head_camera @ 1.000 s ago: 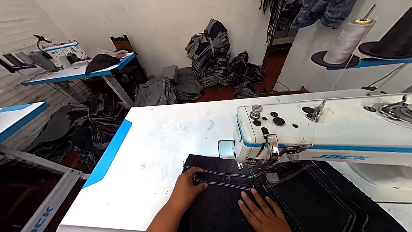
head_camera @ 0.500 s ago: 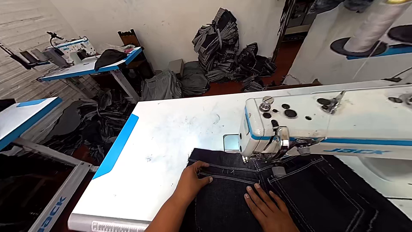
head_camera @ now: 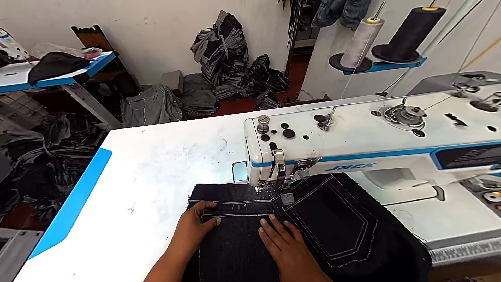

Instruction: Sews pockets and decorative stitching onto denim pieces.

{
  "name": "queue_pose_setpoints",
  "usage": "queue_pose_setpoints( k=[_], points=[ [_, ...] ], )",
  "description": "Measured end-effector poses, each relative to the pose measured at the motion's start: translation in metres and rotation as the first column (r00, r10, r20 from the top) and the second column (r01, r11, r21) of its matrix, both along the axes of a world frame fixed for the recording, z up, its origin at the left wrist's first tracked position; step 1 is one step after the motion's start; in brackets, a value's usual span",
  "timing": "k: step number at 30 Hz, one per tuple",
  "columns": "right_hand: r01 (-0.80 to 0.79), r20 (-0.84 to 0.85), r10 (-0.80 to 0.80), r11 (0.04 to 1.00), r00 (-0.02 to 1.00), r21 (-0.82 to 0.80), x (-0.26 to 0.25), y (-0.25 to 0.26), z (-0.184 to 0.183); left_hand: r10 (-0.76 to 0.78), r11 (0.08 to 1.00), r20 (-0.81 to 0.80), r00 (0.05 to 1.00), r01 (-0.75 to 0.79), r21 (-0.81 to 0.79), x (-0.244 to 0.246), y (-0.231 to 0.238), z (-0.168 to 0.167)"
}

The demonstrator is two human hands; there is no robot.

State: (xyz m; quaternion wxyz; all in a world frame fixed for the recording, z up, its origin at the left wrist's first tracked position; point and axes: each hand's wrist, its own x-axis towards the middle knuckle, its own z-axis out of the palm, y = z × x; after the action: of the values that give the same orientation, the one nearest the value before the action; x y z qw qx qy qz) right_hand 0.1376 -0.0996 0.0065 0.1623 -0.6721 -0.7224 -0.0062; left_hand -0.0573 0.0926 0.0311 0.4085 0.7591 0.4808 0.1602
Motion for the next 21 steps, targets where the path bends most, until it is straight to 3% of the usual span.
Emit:
queue_pose_setpoints(
  k=[10,13,15,17,19,21],
  points=[
    [-0.005,0.045,0.005,1.000,0.999,0.016,0.000,-0.001,-0.004,-0.027,0.999,-0.010,1.000,0.027,-0.019,-0.004,0.004,-0.003],
    [-0.007,0.048,0.008,1.000,0.999,-0.021,-0.001,0.000,-0.001,-0.046,0.994,-0.174,0.984,0.063,0.093,0.002,-0.001,0.008],
    [-0.005,0.052,0.007,1.000,0.999,-0.031,-0.002,0.001,0.000,-0.083,0.920,-0.280,0.956,0.182,0.347,0.019,-0.024,0.023],
    [-0.005,0.021,0.005,1.000,1.000,0.004,-0.001,0.003,-0.002,-0.261,0.754,-0.212,0.942,0.336,0.564,0.042,-0.055,0.014],
    [0.027,-0.099,-0.016,0.993,0.995,0.111,0.002,-0.001,-0.009,-0.454,0.647,-0.184,0.872,0.464,0.605,0.055,-0.074,-0.018],
    [0.125,-0.187,-0.086,0.970,0.979,0.211,0.014,-0.007,-0.011,-0.510,0.597,-0.231,0.828,0.535,0.598,0.057,-0.074,-0.030]
  ],
)
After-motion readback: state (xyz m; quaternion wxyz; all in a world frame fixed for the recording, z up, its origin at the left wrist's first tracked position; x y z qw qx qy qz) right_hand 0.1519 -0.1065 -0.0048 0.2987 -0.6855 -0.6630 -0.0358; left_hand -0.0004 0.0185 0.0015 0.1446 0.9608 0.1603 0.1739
